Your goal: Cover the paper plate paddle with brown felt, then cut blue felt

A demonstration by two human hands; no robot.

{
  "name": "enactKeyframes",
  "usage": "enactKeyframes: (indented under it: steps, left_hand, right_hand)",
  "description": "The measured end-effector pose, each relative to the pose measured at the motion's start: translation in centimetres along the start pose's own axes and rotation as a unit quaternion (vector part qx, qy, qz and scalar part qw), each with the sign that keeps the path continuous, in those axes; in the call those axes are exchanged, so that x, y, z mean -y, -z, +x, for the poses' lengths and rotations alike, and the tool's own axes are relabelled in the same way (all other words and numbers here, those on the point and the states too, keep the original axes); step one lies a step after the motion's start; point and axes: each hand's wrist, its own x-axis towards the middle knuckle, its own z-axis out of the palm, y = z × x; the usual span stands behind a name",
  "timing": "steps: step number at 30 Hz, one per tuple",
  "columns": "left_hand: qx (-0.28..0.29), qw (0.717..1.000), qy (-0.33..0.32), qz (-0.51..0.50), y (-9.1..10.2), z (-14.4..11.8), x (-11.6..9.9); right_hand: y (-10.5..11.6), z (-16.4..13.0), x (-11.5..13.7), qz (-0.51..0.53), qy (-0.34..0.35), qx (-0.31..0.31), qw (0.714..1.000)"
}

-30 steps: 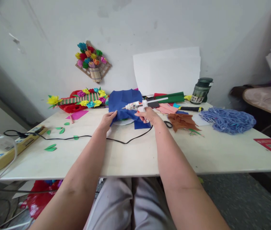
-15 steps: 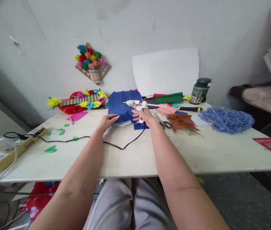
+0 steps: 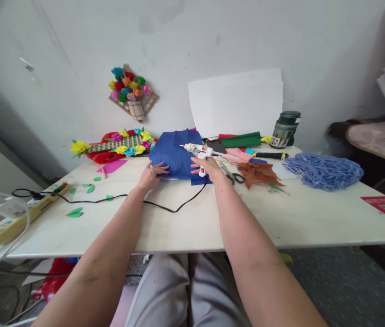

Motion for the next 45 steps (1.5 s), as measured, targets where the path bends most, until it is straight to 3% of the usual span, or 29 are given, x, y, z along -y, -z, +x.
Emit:
enactKeyframes:
  steps: [4, 6, 8, 11, 14, 17, 22, 38, 45]
  left_hand:
    - [0.053, 0.998, 0.011, 0.042, 1.3, -0.5, -0.7]
    - [0.09, 0.995, 0.041, 0.033, 2.4, -0.6, -1.0]
    - [0.088, 0.995, 0.054, -0.005, 3.3, -0.5, -1.3]
    - [0.009, 0.998, 0.038, -0.051, 3.7, -0.3, -1.8]
    - [-0.091, 0.993, 0.055, -0.045, 2.2, 0.2, -2.4]
    - [-0.137, 0.982, 0.129, 0.002, 0.1, 0.4, -2.8]
    - [-0.069, 0.969, 0.238, 0.005, -1.4, 0.3, -2.3]
    - [0.008, 0.955, 0.296, -0.013, -2.1, 1.0, -0.3]
    - [-0.007, 0.953, 0.301, -0.019, -2.0, 1.1, -0.3]
  right_hand:
    - [0.1, 0.1, -0.1, 0.011, -0.003, -0.009, 1.0]
    - [0.0, 0.0, 0.0, 0.015, 0.002, -0.009, 1.0]
    - [0.0, 0.0, 0.1, 0.017, 0.007, -0.013, 1.0]
    - [-0.1, 0.0, 0.1, 0.023, 0.011, -0.021, 0.999]
    - [-0.1, 0.1, 0.0, 0.03, 0.017, -0.026, 0.999]
    - [-0.2, 0.2, -0.1, 0.034, 0.024, -0.031, 0.999]
    - [-0.2, 0.2, -0.2, 0.054, 0.019, -0.036, 0.998]
    - [-0.2, -0.1, -0.2, 0.066, 0.004, -0.041, 0.997]
    - [-0.5, -0.1, 0.2, 0.046, 0.017, -0.05, 0.998]
